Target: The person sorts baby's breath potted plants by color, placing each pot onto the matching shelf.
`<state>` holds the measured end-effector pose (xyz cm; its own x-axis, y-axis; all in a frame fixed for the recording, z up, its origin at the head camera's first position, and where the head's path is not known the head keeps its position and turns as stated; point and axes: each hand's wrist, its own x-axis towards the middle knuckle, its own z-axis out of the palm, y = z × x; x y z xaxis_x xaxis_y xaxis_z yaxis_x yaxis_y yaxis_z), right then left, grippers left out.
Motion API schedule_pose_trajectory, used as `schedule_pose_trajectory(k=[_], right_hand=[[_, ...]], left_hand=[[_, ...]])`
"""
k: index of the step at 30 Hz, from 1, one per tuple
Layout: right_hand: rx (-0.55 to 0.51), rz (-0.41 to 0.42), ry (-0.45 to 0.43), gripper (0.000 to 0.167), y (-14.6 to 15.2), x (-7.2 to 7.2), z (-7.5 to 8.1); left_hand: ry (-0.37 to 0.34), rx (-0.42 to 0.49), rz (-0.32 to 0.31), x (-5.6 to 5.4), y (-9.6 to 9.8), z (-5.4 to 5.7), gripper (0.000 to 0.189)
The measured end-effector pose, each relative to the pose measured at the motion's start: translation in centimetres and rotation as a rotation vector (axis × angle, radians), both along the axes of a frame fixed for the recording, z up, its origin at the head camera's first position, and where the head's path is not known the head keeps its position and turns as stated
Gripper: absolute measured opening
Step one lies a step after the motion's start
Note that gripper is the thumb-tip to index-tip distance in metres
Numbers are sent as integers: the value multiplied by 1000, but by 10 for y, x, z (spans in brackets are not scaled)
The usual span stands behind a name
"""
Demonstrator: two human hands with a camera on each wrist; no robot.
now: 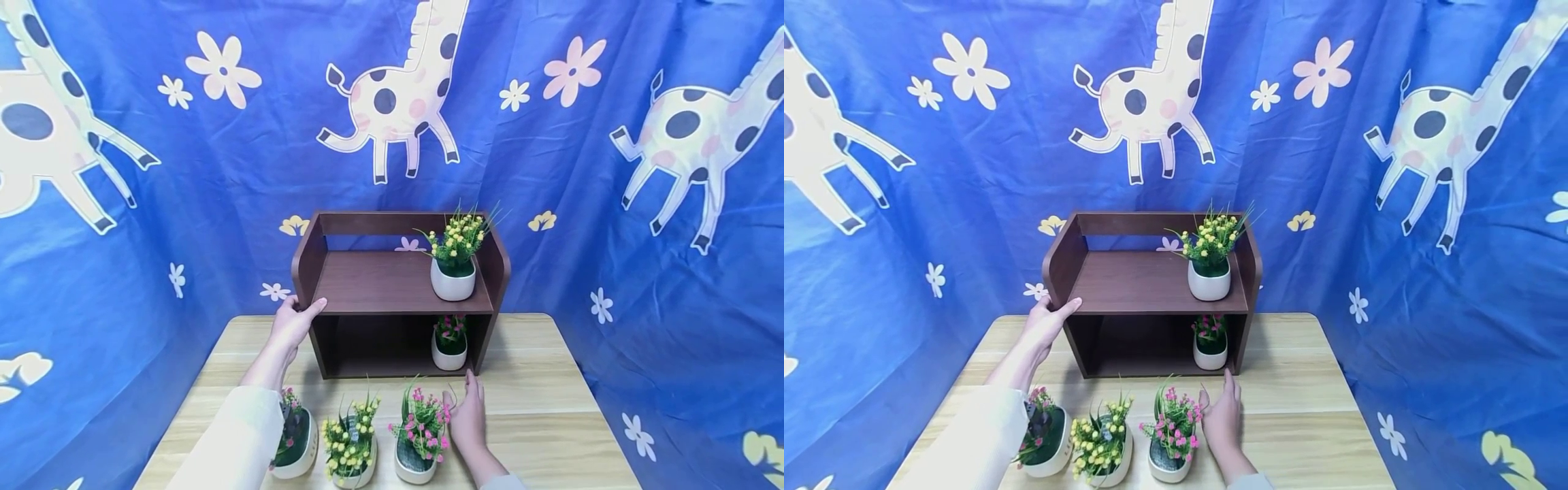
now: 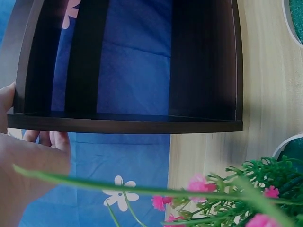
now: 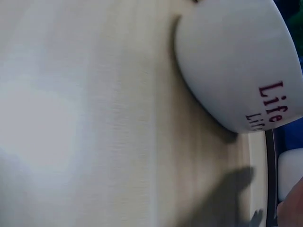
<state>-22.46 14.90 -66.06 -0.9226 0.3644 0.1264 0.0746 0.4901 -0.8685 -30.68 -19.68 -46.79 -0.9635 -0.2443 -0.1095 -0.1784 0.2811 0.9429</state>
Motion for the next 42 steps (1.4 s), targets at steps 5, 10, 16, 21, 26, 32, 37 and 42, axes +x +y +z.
schedule_pose_trajectory(k=[5,10,16,21,26,32,37,42], right_hand=[[-21,1,-16,82,-1,17,-4],[-23,41,-19,76,-2,33,-6],[-45,114,-47,75,-4,55,-7],[-64,169,-41,83,-7,72,-11],[-25,222,6,89,-7,85,-19],[-19,275,50,90,-4,96,-22],[-78,302,98,90,-3,106,-23],[-104,359,145,93,-4,111,-24]], left_hand=[[3,-2,6,1,-2,-1,68],[4,-2,7,2,-3,-2,69],[3,17,6,1,-3,-4,70],[17,31,8,-3,-1,-4,70],[18,30,12,-4,1,-4,68],[19,27,13,-4,0,-5,66],[21,27,16,-5,-1,-6,65],[23,30,22,-4,-1,-6,64]])
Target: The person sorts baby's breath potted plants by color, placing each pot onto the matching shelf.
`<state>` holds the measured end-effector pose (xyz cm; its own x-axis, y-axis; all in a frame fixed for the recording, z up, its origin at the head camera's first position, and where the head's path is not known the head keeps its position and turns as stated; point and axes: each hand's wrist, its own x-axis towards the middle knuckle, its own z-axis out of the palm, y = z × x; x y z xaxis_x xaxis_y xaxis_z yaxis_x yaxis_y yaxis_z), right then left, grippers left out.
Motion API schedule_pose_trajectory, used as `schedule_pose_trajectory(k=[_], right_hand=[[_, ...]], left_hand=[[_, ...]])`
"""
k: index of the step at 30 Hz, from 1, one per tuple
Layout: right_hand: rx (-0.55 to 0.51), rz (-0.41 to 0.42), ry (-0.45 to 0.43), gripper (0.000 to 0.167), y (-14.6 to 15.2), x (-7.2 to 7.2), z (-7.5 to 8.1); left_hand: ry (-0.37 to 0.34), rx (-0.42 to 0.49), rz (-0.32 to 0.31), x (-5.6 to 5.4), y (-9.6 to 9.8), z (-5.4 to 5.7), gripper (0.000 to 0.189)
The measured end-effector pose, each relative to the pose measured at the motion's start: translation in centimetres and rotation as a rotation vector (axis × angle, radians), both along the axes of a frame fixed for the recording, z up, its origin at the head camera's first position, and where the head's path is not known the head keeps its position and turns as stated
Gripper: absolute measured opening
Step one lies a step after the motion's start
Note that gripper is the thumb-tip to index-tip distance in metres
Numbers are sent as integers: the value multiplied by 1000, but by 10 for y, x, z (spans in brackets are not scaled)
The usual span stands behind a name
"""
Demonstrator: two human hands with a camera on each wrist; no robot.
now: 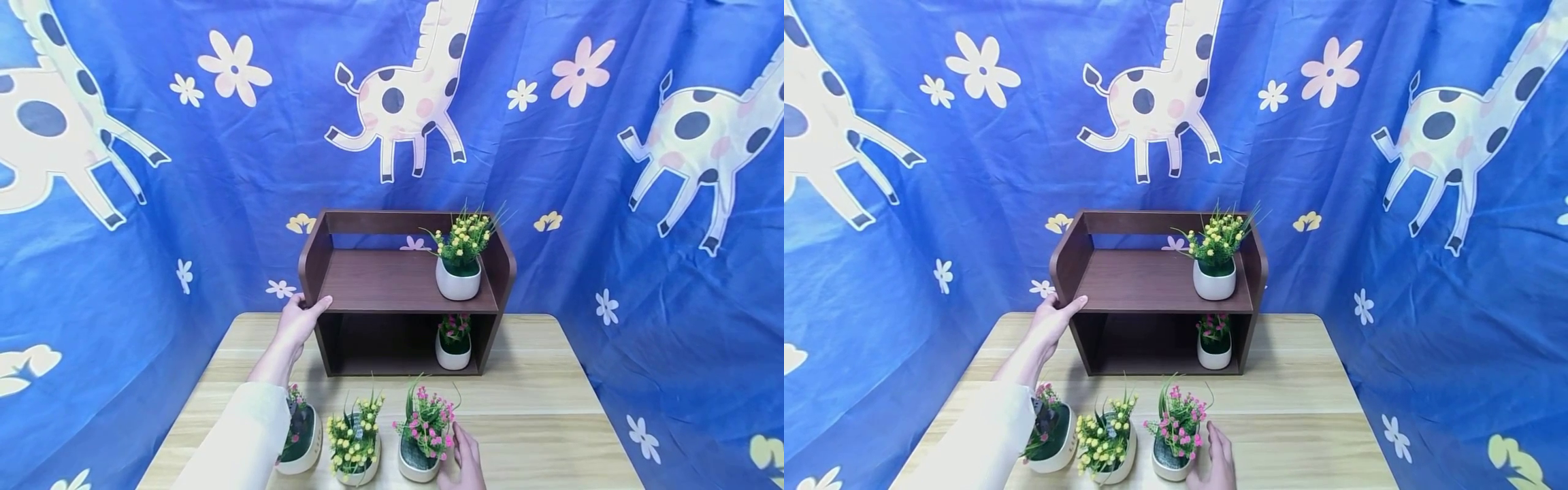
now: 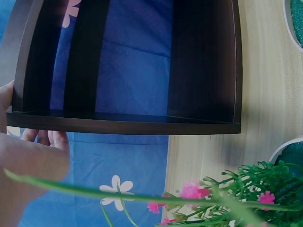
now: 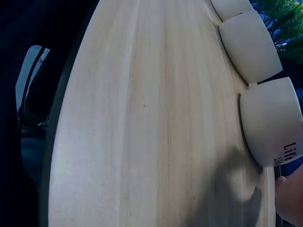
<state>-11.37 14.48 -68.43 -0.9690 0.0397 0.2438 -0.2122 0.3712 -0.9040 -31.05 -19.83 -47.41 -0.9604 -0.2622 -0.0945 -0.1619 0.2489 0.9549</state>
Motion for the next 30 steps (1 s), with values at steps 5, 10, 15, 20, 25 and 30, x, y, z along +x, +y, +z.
schedule_pose_trajectory(k=[5,10,15,20,25,30], right_hand=[[11,74,-13,96,-2,1,-2],[4,106,-50,101,-6,0,2],[64,72,-114,108,-13,0,11],[88,56,-122,103,-17,-1,14],[90,42,-149,104,-20,-2,13],[133,-9,-156,107,-25,-4,10]], left_hand=[[2,2,-1,0,0,-1,64],[0,1,2,0,-1,-1,64],[-2,4,4,0,-1,-1,64],[-2,8,4,2,-1,0,64],[-15,17,1,4,-1,1,65],[-12,16,-5,4,1,4,68]])
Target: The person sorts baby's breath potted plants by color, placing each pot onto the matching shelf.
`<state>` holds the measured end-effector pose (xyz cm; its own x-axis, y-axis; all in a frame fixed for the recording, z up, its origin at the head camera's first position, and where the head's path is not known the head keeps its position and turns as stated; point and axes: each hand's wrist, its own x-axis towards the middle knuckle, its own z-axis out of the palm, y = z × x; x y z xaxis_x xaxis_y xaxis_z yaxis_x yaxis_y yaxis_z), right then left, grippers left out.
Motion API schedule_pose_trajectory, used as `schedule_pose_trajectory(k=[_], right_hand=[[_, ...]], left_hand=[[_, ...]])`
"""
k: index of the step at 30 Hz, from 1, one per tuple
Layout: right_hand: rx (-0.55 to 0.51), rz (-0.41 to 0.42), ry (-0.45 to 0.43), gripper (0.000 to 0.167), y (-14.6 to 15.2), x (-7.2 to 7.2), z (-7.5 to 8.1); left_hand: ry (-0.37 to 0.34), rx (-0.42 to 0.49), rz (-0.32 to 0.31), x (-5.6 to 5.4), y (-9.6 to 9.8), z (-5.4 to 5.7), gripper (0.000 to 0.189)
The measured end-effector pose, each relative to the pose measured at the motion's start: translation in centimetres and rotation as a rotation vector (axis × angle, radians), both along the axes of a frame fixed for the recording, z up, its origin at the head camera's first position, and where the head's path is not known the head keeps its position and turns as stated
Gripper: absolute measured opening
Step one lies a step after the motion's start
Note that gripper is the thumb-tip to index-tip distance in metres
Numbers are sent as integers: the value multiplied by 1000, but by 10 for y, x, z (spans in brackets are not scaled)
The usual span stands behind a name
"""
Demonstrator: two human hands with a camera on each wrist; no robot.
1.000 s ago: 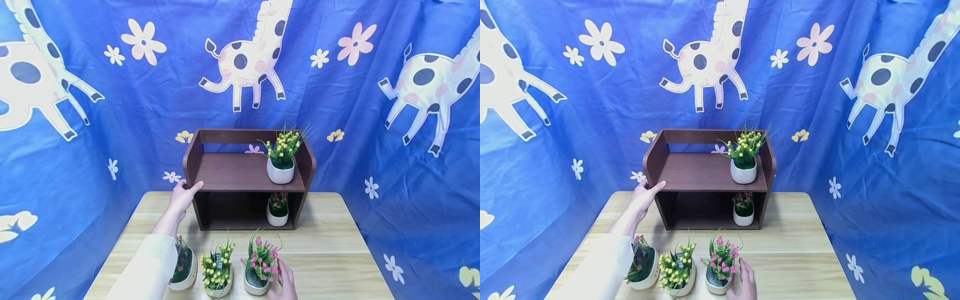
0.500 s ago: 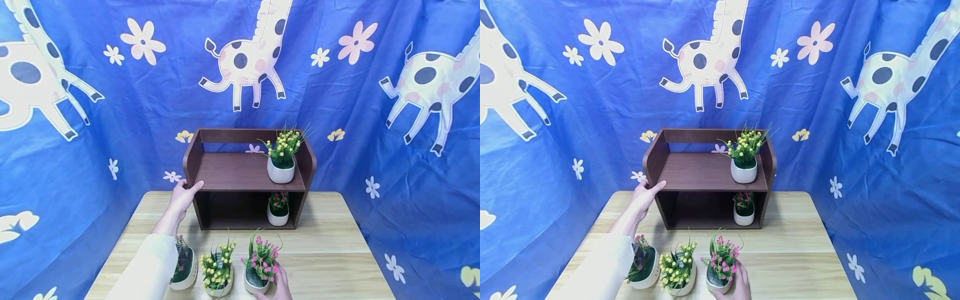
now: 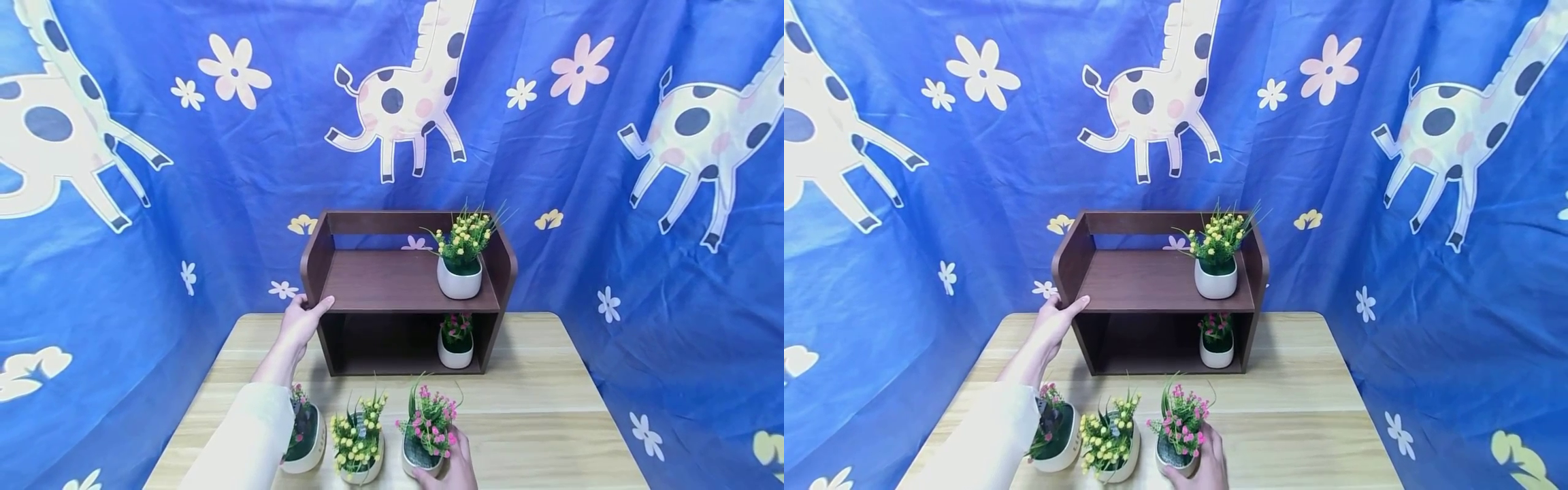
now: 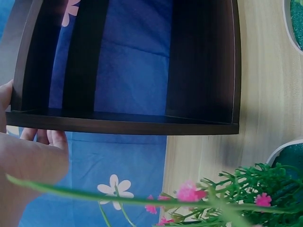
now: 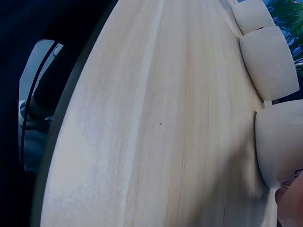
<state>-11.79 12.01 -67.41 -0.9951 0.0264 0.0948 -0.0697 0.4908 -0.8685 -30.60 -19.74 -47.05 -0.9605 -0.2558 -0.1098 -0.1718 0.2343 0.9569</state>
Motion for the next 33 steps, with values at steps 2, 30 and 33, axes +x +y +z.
schedule_pose_trajectory(k=[2,30,33], right_hand=[[21,-22,4,105,-2,-1,-1],[237,-2,172,98,0,-5,-18],[261,10,181,96,1,-4,-18]], left_hand=[[1,5,5,-1,0,0,68],[12,22,16,-2,2,-1,66],[12,24,13,-2,2,-1,66]])
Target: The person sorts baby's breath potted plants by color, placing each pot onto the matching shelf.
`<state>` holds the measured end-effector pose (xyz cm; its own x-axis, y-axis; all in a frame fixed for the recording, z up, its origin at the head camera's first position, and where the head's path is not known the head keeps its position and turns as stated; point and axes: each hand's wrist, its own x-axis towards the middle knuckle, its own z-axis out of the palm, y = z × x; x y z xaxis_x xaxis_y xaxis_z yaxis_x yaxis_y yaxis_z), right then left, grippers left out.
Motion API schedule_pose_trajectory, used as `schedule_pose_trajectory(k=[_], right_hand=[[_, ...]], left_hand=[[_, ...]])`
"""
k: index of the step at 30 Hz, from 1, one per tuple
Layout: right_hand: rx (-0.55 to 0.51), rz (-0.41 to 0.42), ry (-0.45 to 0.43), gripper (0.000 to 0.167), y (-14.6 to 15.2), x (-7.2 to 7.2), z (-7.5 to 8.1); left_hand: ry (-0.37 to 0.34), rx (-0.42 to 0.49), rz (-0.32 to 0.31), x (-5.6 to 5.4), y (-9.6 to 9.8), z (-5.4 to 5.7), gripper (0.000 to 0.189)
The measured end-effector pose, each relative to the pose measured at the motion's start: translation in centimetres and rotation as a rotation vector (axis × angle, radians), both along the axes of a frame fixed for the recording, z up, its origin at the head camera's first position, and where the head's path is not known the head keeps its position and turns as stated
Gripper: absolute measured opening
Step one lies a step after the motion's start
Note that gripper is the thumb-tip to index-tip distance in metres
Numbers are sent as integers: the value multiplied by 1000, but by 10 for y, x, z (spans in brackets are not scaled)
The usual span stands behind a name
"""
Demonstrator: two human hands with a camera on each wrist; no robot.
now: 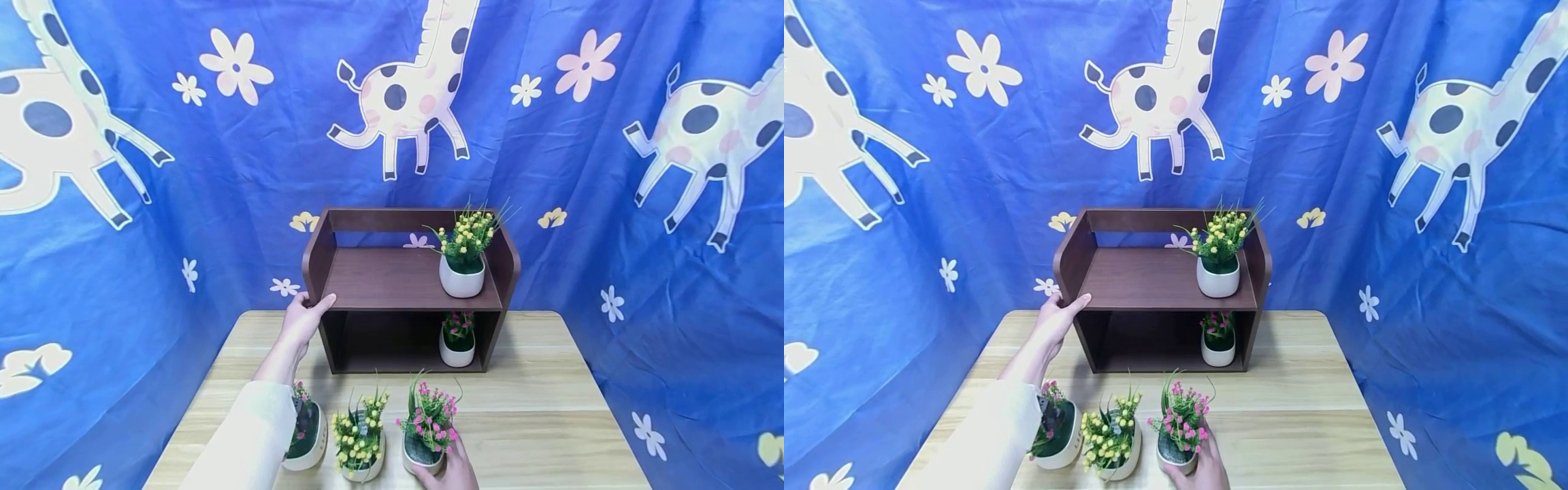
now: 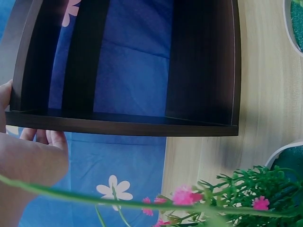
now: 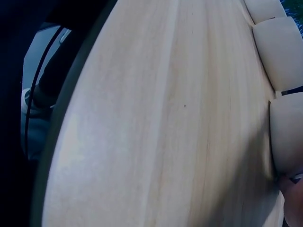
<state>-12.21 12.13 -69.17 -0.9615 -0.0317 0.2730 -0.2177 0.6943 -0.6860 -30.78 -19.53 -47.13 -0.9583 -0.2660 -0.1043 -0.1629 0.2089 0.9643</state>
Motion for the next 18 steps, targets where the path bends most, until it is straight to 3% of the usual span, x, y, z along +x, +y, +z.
schedule_pose_trajectory(k=[7,14,18], right_hand=[[-29,19,-78,100,4,-3,2],[-200,6,-212,106,3,-1,7],[-206,19,-215,107,4,-4,5]], left_hand=[[5,20,4,0,1,0,64],[9,22,4,1,1,-1,64],[12,24,9,1,1,-1,62]])
